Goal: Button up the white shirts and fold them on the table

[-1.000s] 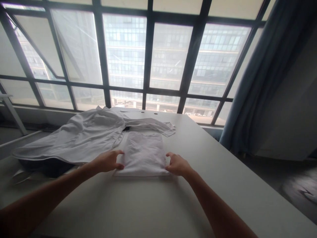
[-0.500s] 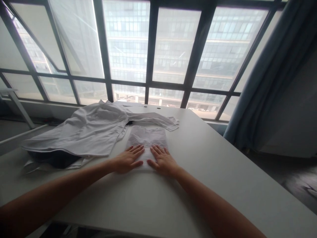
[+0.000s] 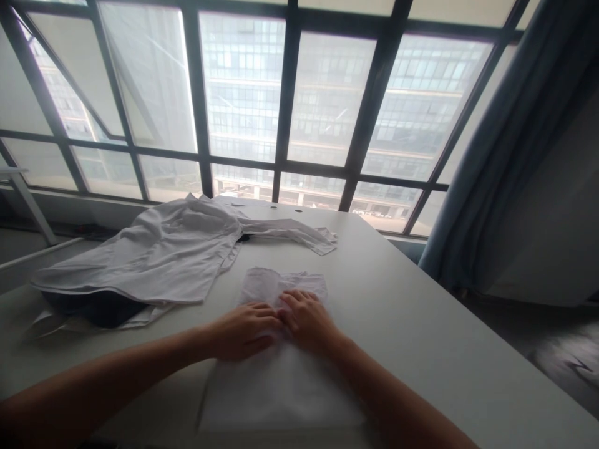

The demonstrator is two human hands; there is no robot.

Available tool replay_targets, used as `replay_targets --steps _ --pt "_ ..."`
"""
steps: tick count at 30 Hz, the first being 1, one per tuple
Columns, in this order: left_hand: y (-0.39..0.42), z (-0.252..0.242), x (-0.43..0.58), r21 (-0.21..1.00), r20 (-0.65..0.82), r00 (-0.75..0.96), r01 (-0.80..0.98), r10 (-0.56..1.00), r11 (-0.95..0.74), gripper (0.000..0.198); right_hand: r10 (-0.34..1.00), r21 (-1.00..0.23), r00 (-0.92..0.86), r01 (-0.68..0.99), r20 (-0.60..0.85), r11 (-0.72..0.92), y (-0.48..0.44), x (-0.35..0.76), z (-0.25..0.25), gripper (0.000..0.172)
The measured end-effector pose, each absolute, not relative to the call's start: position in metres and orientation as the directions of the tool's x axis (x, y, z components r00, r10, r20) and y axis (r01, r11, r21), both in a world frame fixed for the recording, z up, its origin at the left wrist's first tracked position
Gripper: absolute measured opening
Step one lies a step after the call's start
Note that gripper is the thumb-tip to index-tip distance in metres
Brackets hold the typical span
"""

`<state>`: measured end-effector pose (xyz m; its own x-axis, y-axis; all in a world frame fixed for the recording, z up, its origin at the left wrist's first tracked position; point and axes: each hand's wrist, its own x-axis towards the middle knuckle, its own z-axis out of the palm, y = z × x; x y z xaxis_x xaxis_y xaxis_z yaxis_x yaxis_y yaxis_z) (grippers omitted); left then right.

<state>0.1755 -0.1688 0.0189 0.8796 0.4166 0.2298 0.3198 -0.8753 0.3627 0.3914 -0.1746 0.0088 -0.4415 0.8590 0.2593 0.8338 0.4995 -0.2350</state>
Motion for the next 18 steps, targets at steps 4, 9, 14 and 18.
replay_targets --steps 4,9,14,18 --pt "-0.143 -0.005 0.179 0.286 0.173 0.81 0.504 0.561 -0.815 0.06 0.877 -0.221 -0.464 0.849 0.123 0.48 -0.159 0.395 -0.007 0.057" --pt "-0.116 -0.009 0.168 0.244 0.036 0.666 0.717 0.745 -0.653 0.076 0.927 -0.182 -0.375 0.91 0.023 0.373 -0.14 0.418 -0.006 0.063" --pt "-0.101 -0.004 0.159 0.212 -0.022 0.551 0.818 0.834 -0.535 0.072 0.987 -0.149 -0.161 0.976 0.012 0.161 -0.127 0.441 -0.007 0.063" --pt "-0.101 -0.009 0.164 0.203 0.127 0.65 0.723 0.749 -0.661 0.066 0.962 -0.136 -0.24 0.957 0.128 0.257 -0.13 0.429 -0.009 0.063"
